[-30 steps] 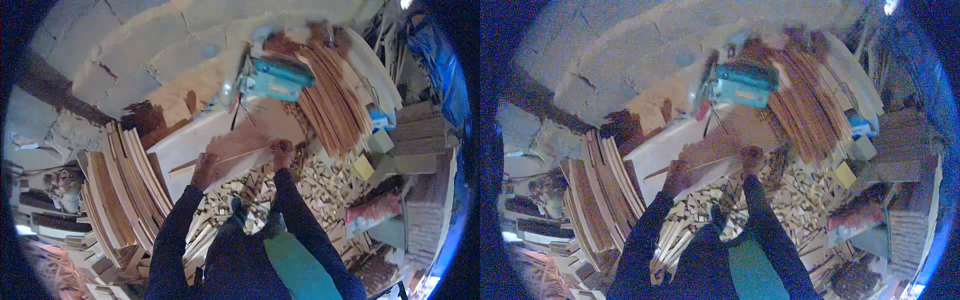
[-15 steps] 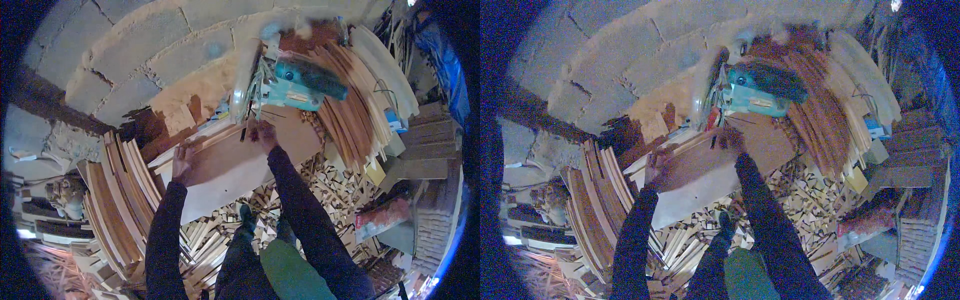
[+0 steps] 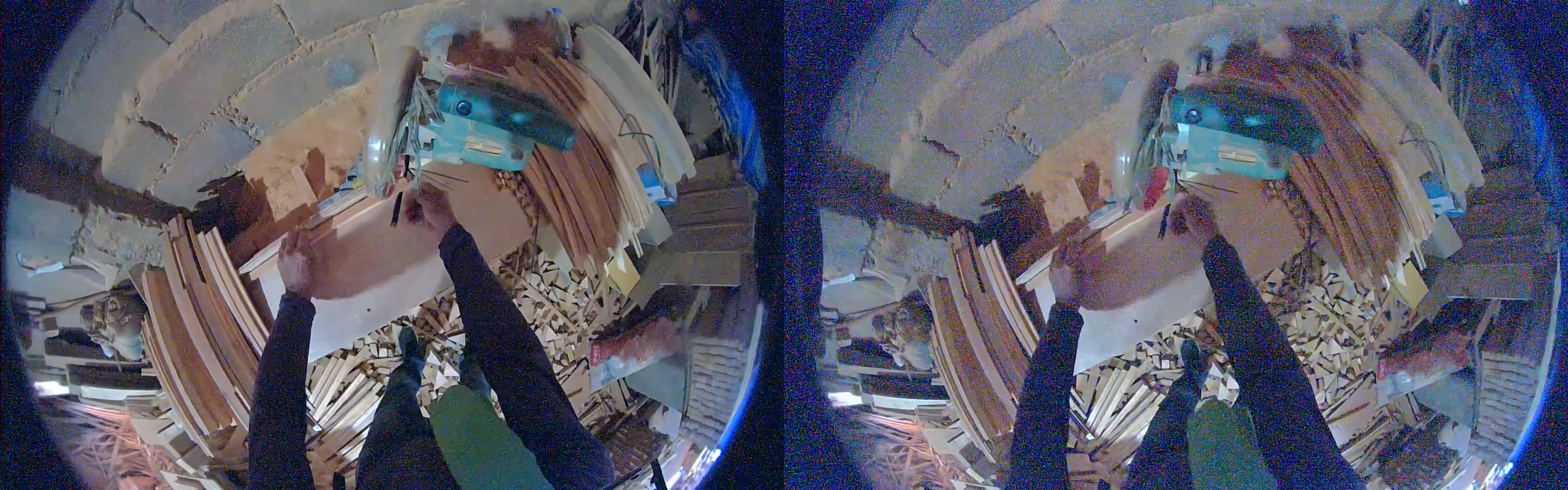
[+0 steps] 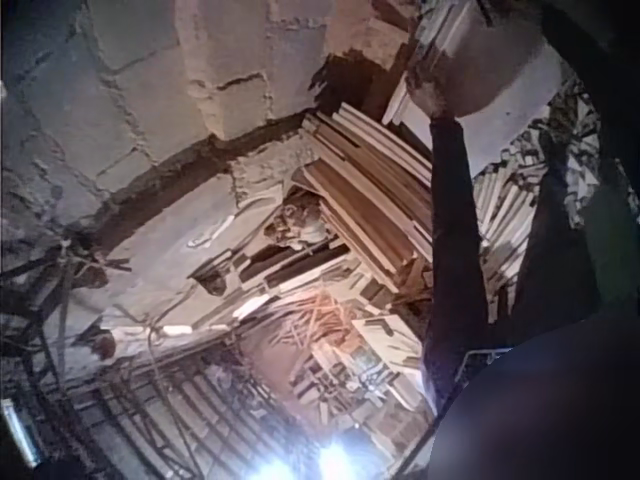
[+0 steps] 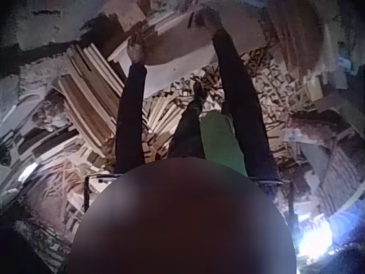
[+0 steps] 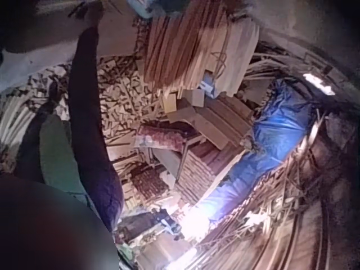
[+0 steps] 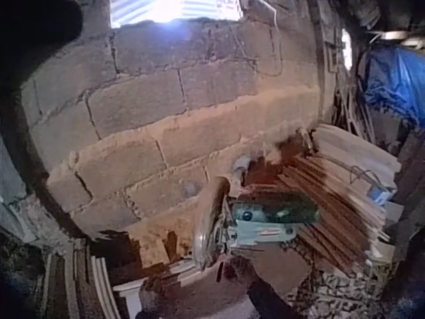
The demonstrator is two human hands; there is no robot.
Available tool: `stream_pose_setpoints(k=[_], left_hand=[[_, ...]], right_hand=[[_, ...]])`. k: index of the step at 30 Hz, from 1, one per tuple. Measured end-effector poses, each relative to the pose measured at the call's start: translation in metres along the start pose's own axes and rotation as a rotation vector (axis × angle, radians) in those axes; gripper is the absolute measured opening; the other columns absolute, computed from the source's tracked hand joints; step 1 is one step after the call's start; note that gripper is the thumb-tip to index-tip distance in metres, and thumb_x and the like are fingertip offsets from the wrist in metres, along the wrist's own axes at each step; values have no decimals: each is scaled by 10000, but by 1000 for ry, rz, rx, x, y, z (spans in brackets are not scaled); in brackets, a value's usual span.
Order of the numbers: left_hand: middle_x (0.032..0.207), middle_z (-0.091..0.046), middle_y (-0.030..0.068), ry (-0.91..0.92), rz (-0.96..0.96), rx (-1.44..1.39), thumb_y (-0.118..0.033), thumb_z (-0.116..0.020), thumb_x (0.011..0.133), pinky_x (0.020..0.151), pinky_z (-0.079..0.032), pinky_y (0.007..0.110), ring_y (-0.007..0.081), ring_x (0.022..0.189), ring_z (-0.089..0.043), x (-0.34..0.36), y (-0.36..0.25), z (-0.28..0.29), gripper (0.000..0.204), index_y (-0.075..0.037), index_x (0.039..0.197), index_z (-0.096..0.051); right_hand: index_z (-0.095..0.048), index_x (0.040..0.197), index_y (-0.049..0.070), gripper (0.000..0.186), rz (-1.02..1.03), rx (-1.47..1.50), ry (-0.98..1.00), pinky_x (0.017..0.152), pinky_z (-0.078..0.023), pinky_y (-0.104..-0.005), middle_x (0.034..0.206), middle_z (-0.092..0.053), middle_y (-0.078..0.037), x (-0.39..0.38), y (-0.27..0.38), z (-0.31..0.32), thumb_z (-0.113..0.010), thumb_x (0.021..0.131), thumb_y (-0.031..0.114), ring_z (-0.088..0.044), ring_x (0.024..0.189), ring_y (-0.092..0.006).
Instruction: Cutting thin wooden strips using a miter saw on a workbench in a workshop.
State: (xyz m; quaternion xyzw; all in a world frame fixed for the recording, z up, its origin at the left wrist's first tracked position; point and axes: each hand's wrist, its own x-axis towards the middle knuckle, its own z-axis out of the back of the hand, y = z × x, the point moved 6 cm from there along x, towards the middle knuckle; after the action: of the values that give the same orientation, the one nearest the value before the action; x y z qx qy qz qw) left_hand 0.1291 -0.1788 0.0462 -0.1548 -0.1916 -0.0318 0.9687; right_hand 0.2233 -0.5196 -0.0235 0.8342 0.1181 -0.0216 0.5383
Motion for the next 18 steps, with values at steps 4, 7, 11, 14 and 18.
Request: stream_pose_setpoints(k=[4,7,11,14,18], left_hand=[[1182,-664,174,71,-58,-34,-131,-629,880,862,-573,480,390,1075,-649,7,9,-9,332,-42,1198,-658],[1174,-655,184,33,-77,-182,-125,-625,894,834,-579,478,393,1067,-651,5,13,-12,319,-42,1200,-660],[1216,-644,187,45,32,-347,-130,-610,910,839,-577,483,387,1077,-651,5,19,-19,348,-52,1247,-647],[1290,-595,193,86,5,-60,-158,-553,947,878,-558,475,372,1111,-629,2,15,-23,388,-65,1323,-586],[1405,-503,208,-145,97,-177,-208,-451,1014,944,-523,455,348,1174,-584,-37,3,-3,445,-84,1440,-480]], right_hand=[[-625,929,121,225,-86,-57,4,512,-535,-335,720,-660,-51,10,-2,-2,-576,1066,292,-651,577,-168],[-622,942,135,239,-29,91,50,504,-534,-333,725,-665,-41,11,3,-4,-609,1046,351,-658,583,-171],[-643,939,129,347,1,-17,43,509,-526,-319,769,-685,-38,13,-6,5,-604,1023,463,-655,592,-165],[-653,947,115,411,146,-238,67,564,-534,-320,808,-702,-49,18,-11,13,-586,1016,514,-646,627,-156],[-647,1103,76,316,-60,197,328,680,-592,-421,974,-697,-96,23,-19,0,-597,1008,373,-692,814,-256]])
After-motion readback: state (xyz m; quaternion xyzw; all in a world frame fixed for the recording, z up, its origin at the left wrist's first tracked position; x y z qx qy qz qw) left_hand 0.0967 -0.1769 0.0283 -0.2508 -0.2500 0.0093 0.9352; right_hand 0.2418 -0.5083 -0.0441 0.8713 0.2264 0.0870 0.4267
